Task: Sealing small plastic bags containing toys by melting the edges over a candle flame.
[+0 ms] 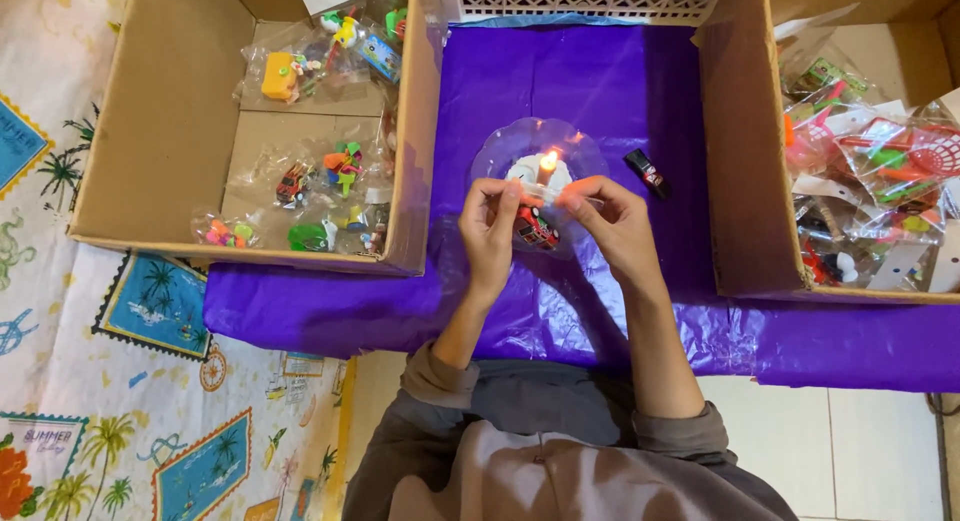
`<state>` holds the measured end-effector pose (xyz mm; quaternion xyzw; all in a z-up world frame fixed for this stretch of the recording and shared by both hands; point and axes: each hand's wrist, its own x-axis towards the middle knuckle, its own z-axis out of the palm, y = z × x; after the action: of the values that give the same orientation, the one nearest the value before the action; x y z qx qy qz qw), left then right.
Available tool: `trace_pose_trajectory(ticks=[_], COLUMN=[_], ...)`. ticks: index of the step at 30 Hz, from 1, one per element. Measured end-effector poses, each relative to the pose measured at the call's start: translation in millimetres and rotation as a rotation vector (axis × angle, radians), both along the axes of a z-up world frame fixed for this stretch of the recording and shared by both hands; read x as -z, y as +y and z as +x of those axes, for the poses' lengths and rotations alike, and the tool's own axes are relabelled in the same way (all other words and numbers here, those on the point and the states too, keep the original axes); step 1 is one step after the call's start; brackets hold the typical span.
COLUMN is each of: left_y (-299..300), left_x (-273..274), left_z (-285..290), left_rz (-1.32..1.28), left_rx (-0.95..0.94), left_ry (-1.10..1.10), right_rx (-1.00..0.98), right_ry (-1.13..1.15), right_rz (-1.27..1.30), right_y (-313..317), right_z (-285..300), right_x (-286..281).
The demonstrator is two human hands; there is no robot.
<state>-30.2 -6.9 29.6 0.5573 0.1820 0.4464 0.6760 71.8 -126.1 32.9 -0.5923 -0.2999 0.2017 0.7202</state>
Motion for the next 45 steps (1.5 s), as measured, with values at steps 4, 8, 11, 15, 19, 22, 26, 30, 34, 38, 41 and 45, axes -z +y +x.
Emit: trace_pose_trajectory(ticks=[4, 8, 11, 15, 19, 22, 26, 30, 34, 38, 41, 45], left_y=[0.3, -0.2, 1.4, 0.4, 0.0, -1.2, -0.8, -1.3, -1.6, -0.1, 1.8, 5.2], left_x=[-4.0, -0.1, -0.4, -8.8, -1.9, -3.9, -1.8, 2.2, 4.1, 2.8, -1.3, 3.0], left_z=[-2.4, -2.4, -2.4, -1.7, -1.3, -1.0, -1.1, -2.6, -2.8, -3.8, -4.1, -2.6], left_rz=[0.052, 0.086, 0.095, 0.101, 0.107, 0.11, 0.113, 0.097, 0.082, 0.058, 0.056, 0.03], left_rx=[0.058, 0.081, 0.073, 0.081, 0.11, 0.113, 0.138, 0.158, 0.173, 0.155, 0.122, 0.086], left_ry=[0.009, 0.029, 0.031, 0.009, 0.035, 0.038, 0.053, 0.05, 0.05, 0.057, 0.067, 0.069], right_rx=[0.0, 0.025, 0.026, 0.001, -0.004, 0.03, 0.016, 0.033, 0.071, 0.091, 0.098, 0.081], right_ry=[0.016, 0.003, 0.014, 0.026, 0.032, 0.005, 0.01, 0.006, 0.014, 0.001, -0.009, -0.037], right_rz=[-0.087, -0.028, -0.055, -0.108, -0.077, -0.075, -0.089, -0.085, -0.084, -0.085, -0.096, -0.145], right_y=[2.9, 3.8, 4.4, 2.9, 2.4, 1.0, 0.2, 0.6, 3.6, 6.0, 8.2, 6.3], right_z=[-6.9, -5.4, -6.9, -10.1, -4.4, -2.0, -5.4, -7.1, -6.2, -6.4, -5.7, -9.9], right_x=[-7.9, -2.0, -6.2, -16.7, -5.6, -4.8, -13.9, -14.2, -2.8, 0.4, 4.7, -14.9])
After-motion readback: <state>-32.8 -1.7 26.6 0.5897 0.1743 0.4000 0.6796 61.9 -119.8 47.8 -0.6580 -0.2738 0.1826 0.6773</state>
